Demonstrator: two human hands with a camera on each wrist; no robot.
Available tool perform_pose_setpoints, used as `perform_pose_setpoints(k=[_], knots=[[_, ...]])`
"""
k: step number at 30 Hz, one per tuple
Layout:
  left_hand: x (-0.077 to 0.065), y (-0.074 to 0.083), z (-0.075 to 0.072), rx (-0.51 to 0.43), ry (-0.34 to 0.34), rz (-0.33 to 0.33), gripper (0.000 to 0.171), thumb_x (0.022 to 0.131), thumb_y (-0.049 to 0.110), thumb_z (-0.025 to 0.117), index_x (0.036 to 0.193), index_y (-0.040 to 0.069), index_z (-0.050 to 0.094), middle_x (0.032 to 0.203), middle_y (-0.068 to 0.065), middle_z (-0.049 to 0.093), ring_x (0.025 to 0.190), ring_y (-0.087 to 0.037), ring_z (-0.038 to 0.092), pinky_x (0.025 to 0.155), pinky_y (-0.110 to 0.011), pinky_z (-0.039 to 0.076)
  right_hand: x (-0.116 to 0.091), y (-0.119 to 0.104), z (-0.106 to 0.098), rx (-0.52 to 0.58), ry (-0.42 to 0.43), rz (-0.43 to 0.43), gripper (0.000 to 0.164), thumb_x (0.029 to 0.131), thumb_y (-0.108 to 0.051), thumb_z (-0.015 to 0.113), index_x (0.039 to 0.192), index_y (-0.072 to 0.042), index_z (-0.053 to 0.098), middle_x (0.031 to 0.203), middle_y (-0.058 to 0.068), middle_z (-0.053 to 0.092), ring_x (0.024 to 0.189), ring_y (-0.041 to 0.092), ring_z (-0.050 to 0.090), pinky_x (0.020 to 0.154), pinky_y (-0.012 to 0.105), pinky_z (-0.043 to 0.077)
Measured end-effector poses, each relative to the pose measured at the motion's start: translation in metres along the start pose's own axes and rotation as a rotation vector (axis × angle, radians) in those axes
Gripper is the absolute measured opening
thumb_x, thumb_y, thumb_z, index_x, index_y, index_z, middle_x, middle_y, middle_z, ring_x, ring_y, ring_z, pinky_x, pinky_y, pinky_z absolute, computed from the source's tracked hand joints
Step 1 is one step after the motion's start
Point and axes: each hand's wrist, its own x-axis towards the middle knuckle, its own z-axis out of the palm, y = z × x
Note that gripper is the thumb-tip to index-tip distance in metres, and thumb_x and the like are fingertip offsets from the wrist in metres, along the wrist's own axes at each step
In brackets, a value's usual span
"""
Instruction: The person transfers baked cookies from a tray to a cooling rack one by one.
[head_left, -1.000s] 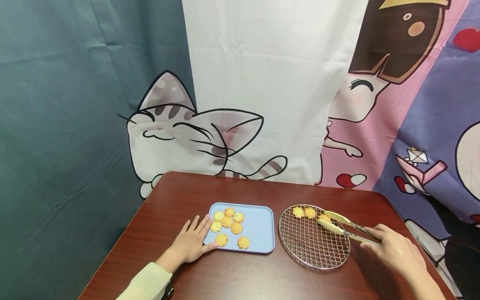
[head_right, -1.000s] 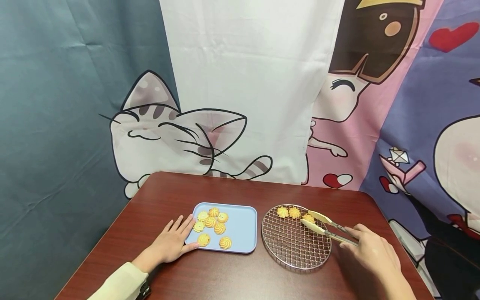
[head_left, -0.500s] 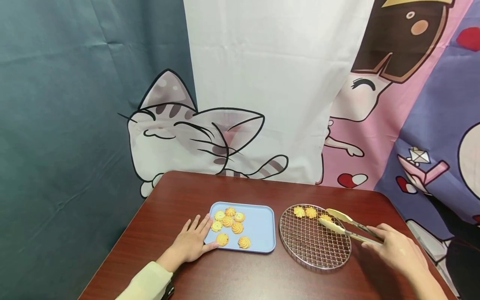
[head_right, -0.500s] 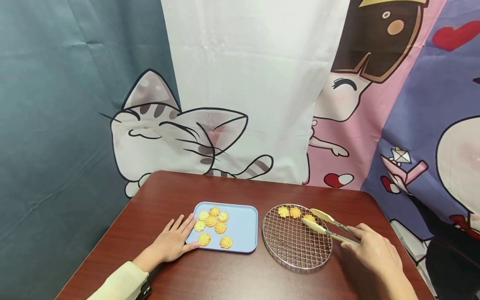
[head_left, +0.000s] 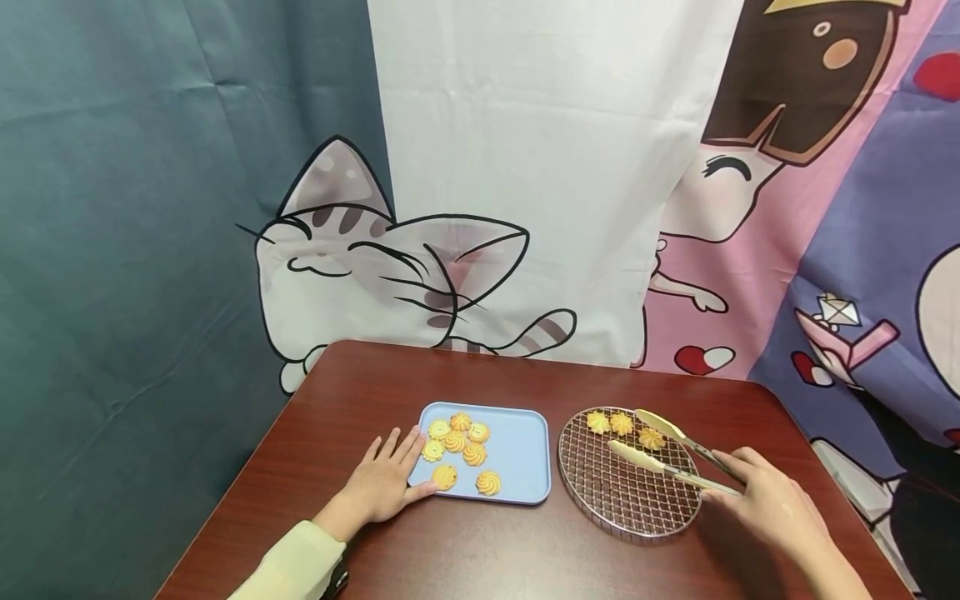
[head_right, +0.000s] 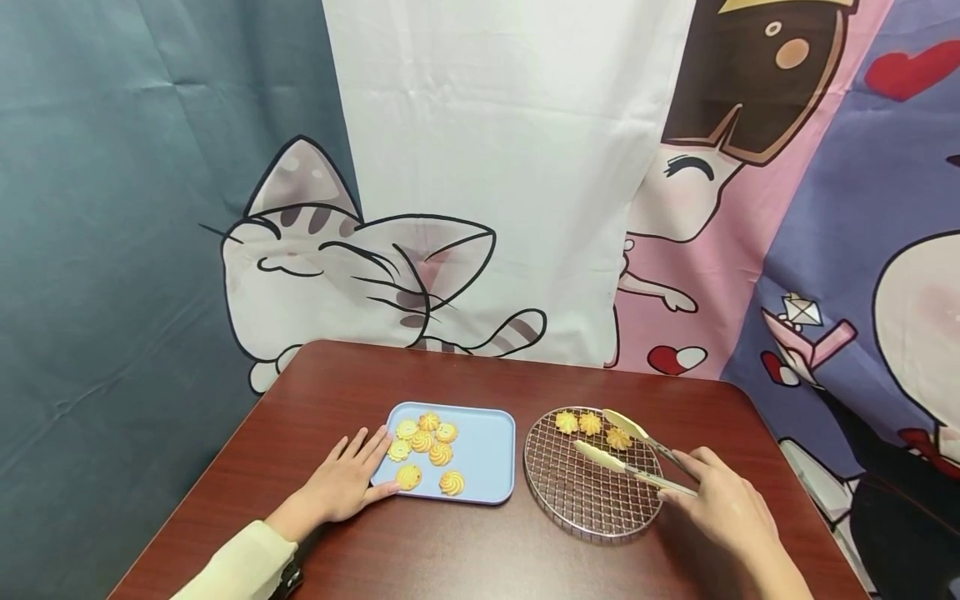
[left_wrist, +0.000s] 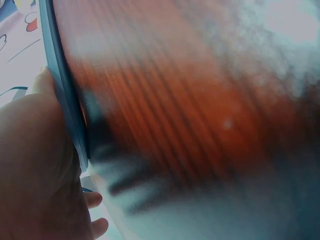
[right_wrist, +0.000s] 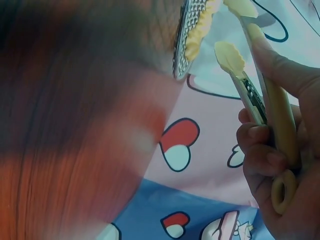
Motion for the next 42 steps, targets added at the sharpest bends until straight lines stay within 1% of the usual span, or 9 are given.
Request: perform_pose_setpoints(k=[4,8,12,18,25,29,34,37,42], knots=[[0.001,0.000,0.001,-0.002,-0.008,-0.001,0.089,0.097,0.072,0.039,0.160,0.011,0.030,0.167,-0.007,0.025,0.152,-0.040,0.023,0.120,-0.059,0.019,-0.001,-0.006,0.003,0.005,-0.007,-0.020,0.059,0.070,-0.035,0.092,0.118,-0.006,0.074,0.096,-0.005,0.059,0.073,0.014,0.058,0.056,0.034,0.042],[0.000,0.000,0.000,0.000,-0.005,0.001,0.088,0.097,0.072,0.040,0.160,0.011,0.030,0.167,-0.007,0.026,0.152,-0.040,0.023,0.120,-0.059,0.020,-0.001,-0.014,0.004,0.022,-0.013,-0.048,0.056,0.074,-0.036,0.090,0.119,-0.007,0.074,0.098,-0.008,0.058,0.074,0.008,0.054,0.057,0.030,0.039],[0.000,0.000,-0.001,-0.003,-0.001,0.002,0.088,0.097,0.071,0.041,0.160,0.011,0.031,0.167,-0.008,0.026,0.151,-0.041,0.024,0.120,-0.059,0.020,0.000,-0.024,0.005,0.039,-0.018,-0.077,0.056,0.075,-0.034,0.089,0.121,-0.006,0.074,0.101,-0.009,0.060,0.078,0.008,0.056,0.059,0.031,0.042],[0.000,0.002,-0.003,-0.013,-0.002,0.002,0.087,0.097,0.070,0.041,0.160,0.010,0.031,0.167,-0.008,0.027,0.151,-0.041,0.024,0.120,-0.059,0.020,0.006,-0.037,0.007,0.029,-0.026,-0.114,0.054,0.074,-0.035,0.090,0.121,-0.012,0.075,0.105,-0.013,0.062,0.084,0.010,0.063,0.063,0.036,0.049],[-0.002,0.000,-0.002,-0.027,0.004,0.022,0.089,0.097,0.071,0.042,0.159,0.008,0.032,0.166,-0.011,0.029,0.150,-0.043,0.025,0.119,-0.061,0.020,0.006,-0.048,0.015,0.060,-0.013,-0.172,0.050,0.071,-0.029,0.092,0.116,-0.017,0.077,0.106,-0.013,0.065,0.083,0.008,0.062,0.062,0.032,0.049],[-0.002,-0.001,-0.002,-0.035,0.019,0.031,0.089,0.097,0.071,0.042,0.158,0.006,0.033,0.165,-0.013,0.029,0.150,-0.044,0.025,0.118,-0.062,0.020,0.010,-0.056,0.018,0.065,-0.030,-0.176,0.049,0.070,-0.030,0.092,0.116,-0.018,0.078,0.109,-0.009,0.068,0.091,0.014,0.067,0.069,0.037,0.054],[-0.002,0.000,-0.003,-0.025,0.015,0.012,0.088,0.097,0.070,0.043,0.159,0.008,0.033,0.166,-0.010,0.028,0.151,-0.042,0.025,0.119,-0.061,0.020,0.013,-0.068,0.020,0.093,-0.083,-0.172,0.049,0.073,-0.031,0.090,0.120,-0.019,0.077,0.116,-0.002,0.069,0.100,0.022,0.069,0.078,0.045,0.056],[-0.002,0.001,-0.004,-0.010,-0.002,0.004,0.088,0.097,0.071,0.041,0.159,0.010,0.032,0.166,-0.009,0.027,0.151,-0.041,0.024,0.119,-0.060,0.021,0.013,-0.074,0.023,0.116,-0.097,-0.190,0.050,0.074,-0.031,0.090,0.121,-0.019,0.077,0.116,-0.003,0.068,0.098,0.018,0.068,0.078,0.042,0.056],[-0.001,0.002,-0.004,-0.002,-0.014,0.001,0.089,0.097,0.073,0.039,0.160,0.011,0.031,0.167,-0.008,0.027,0.152,-0.040,0.024,0.120,-0.059,0.021,0.016,-0.083,0.030,0.164,-0.099,-0.245,0.051,0.072,-0.027,0.092,0.120,-0.019,0.077,0.111,-0.011,0.067,0.090,0.005,0.062,0.072,0.031,0.053]])
